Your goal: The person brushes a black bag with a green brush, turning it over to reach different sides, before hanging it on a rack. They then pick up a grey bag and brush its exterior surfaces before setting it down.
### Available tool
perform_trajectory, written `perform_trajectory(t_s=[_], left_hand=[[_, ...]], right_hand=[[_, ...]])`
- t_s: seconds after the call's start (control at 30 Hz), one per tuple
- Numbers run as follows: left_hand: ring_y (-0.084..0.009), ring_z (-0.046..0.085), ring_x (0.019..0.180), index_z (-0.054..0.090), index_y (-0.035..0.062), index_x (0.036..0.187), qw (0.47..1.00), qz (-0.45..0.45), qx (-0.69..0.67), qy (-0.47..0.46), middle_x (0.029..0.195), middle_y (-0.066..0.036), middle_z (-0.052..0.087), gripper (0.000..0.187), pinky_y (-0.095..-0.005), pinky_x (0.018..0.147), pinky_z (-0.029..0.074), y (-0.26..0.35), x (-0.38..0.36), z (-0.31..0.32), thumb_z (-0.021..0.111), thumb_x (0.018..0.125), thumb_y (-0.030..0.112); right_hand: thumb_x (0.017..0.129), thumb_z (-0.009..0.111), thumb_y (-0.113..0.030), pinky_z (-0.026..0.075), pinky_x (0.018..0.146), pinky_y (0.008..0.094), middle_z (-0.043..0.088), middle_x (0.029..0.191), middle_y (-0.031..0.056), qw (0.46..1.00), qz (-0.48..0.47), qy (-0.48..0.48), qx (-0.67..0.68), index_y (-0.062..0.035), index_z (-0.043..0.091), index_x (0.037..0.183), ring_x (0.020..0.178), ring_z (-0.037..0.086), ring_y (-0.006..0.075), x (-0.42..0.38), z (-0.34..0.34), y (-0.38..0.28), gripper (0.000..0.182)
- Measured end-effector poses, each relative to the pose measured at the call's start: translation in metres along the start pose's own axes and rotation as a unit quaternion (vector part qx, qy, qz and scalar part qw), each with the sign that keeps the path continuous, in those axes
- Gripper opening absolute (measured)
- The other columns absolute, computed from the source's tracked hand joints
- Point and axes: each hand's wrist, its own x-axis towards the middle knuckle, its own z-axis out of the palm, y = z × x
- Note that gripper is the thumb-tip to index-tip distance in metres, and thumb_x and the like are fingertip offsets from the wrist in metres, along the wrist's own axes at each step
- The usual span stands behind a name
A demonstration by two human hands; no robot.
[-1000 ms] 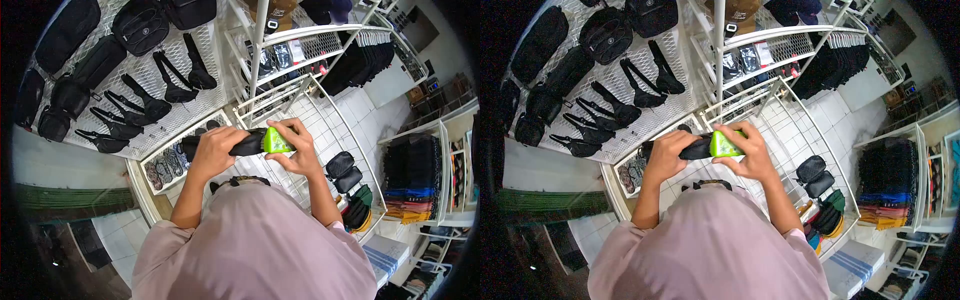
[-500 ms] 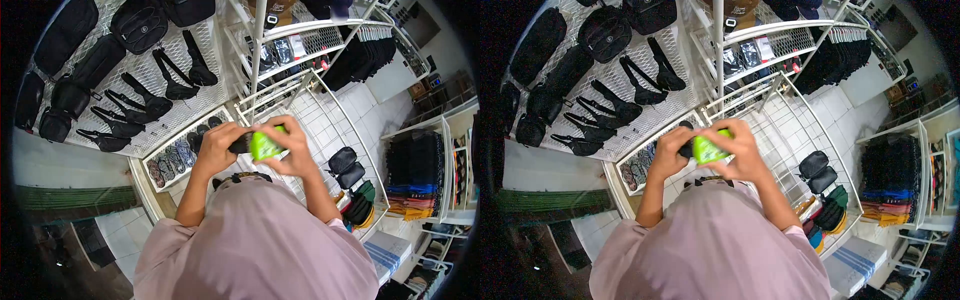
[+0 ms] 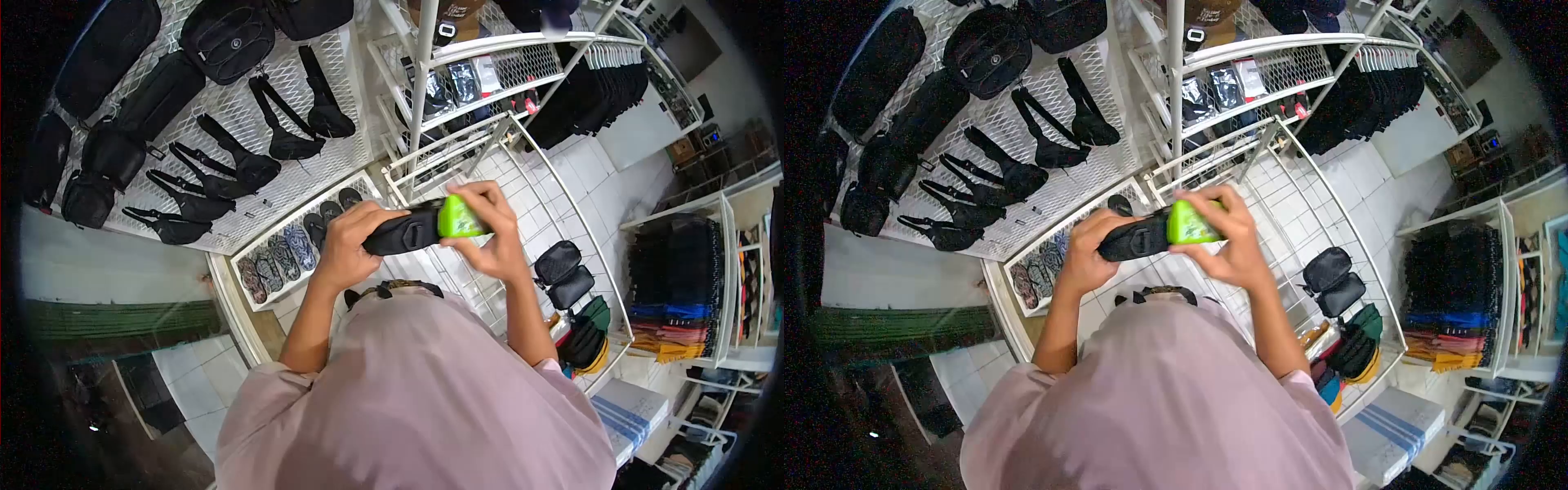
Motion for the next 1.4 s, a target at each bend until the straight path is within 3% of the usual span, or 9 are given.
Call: perform_trajectory(t_s=[0.1, 0.3, 0.37, 0.63, 0.77, 0.9, 1.1, 1.23, 1.4], left_hand=[[-0.0371, 0.066, 0.088, 0.071, 0.0046, 0.116, 1.000, 0.017, -0.009, -0.009, 0.094, -0.014, 0.067, 0.054, -0.0409, 0.077, 0.054, -0.004, 0.000, 0.006, 0.066, 0.063, -0.009], [-0.0352, 0.066, 0.083, 0.075, 0.0068, 0.111, 1.000, -0.010, -0.001, -0.013, 0.087, -0.014, 0.066, 0.052, -0.0407, 0.076, 0.054, 0.005, -0.001, -0.005, 0.067, 0.063, -0.009], [-0.0355, 0.067, 0.090, 0.072, 0.0044, 0.111, 0.996, -0.016, 0.033, -0.079, 0.095, -0.015, 0.067, 0.048, -0.0428, 0.079, 0.054, 0.009, 0.002, -0.002, 0.067, 0.065, -0.006], [-0.0348, 0.067, 0.088, 0.072, 0.0031, 0.109, 0.999, 0.010, -0.008, -0.032, 0.095, -0.014, 0.068, 0.049, -0.0416, 0.080, 0.055, -0.005, -0.009, -0.001, 0.070, 0.062, -0.008], [-0.0336, 0.067, 0.086, 0.073, 0.0044, 0.115, 1.000, 0.002, -0.019, -0.018, 0.093, -0.014, 0.069, 0.054, -0.0403, 0.079, 0.055, -0.005, -0.010, 0.007, 0.070, 0.063, -0.010], [-0.0281, 0.066, 0.082, 0.071, 0.0002, 0.111, 0.997, 0.000, -0.063, 0.054, 0.091, -0.013, 0.067, 0.048, -0.0346, 0.077, 0.052, -0.010, -0.016, -0.001, 0.070, 0.064, -0.008], [-0.0268, 0.066, 0.082, 0.069, -0.0012, 0.111, 0.988, -0.041, -0.108, 0.098, 0.095, -0.012, 0.067, 0.045, -0.0323, 0.078, 0.052, -0.006, -0.012, 0.003, 0.065, 0.067, -0.010], [-0.0264, 0.065, 0.084, 0.068, -0.0005, 0.110, 0.995, -0.026, -0.060, 0.075, 0.094, -0.012, 0.065, 0.045, -0.0333, 0.078, 0.052, -0.008, -0.015, 0.001, 0.066, 0.066, -0.010], [-0.0367, 0.065, 0.087, 0.065, -0.0015, 0.111, 0.999, 0.019, -0.026, -0.038, 0.092, -0.016, 0.063, 0.044, -0.0377, 0.076, 0.053, -0.008, -0.014, 0.014, 0.069, 0.067, -0.007]], right_hand=[[0.066, 0.093, -0.035, 0.045, 0.090, 0.0392, 0.063, 0.109, 0.0119, 0.997, -0.079, -0.010, -0.013, -0.0100, 0.071, 0.130, 0.099, 0.060, 0.0294, 0.006, 0.010, -0.024, 0.071], [0.069, 0.092, -0.030, 0.046, 0.093, 0.0367, 0.062, 0.113, 0.0141, 0.995, 0.081, 0.000, 0.063, -0.0052, 0.068, 0.133, 0.103, 0.060, 0.0264, -0.003, 0.000, 0.013, 0.072], [0.070, 0.091, -0.033, 0.047, 0.092, 0.0370, 0.062, 0.112, 0.0149, 0.998, -0.032, -0.013, 0.059, -0.0043, 0.068, 0.133, 0.102, 0.061, 0.0274, 0.001, 0.007, -0.009, 0.073], [0.073, 0.090, -0.033, 0.047, 0.089, 0.0384, 0.064, 0.108, 0.0145, 0.997, 0.051, -0.047, 0.028, -0.0020, 0.067, 0.133, 0.099, 0.061, 0.0278, 0.000, -0.009, 0.011, 0.071], [0.067, 0.093, -0.035, 0.047, 0.089, 0.0372, 0.063, 0.110, 0.0145, 0.996, -0.058, -0.061, 0.026, -0.0043, 0.069, 0.130, 0.100, 0.061, 0.0279, 0.008, 0.004, -0.030, 0.074], [0.069, 0.093, -0.025, 0.047, 0.094, 0.0394, 0.063, 0.111, 0.0122, 0.997, 0.045, 0.006, 0.067, -0.0064, 0.069, 0.131, 0.102, 0.061, 0.0271, -0.003, -0.003, 0.008, 0.069], [0.067, 0.093, -0.026, 0.047, 0.085, 0.0375, 0.061, 0.103, 0.0118, 0.997, -0.056, 0.033, -0.045, -0.0095, 0.072, 0.128, 0.096, 0.060, 0.0277, -0.001, 0.001, -0.017, 0.067], [0.065, 0.093, -0.028, 0.048, 0.089, 0.0379, 0.061, 0.110, 0.0144, 0.999, 0.030, 0.023, 0.022, -0.0053, 0.071, 0.128, 0.102, 0.061, 0.0287, -0.014, 0.007, 0.007, 0.071], [0.069, 0.087, -0.036, 0.045, 0.090, 0.0419, 0.066, 0.107, 0.0098, 0.991, -0.111, -0.037, -0.067, -0.0156, 0.074, 0.125, 0.098, 0.062, 0.0303, 0.003, 0.012, -0.041, 0.062]])
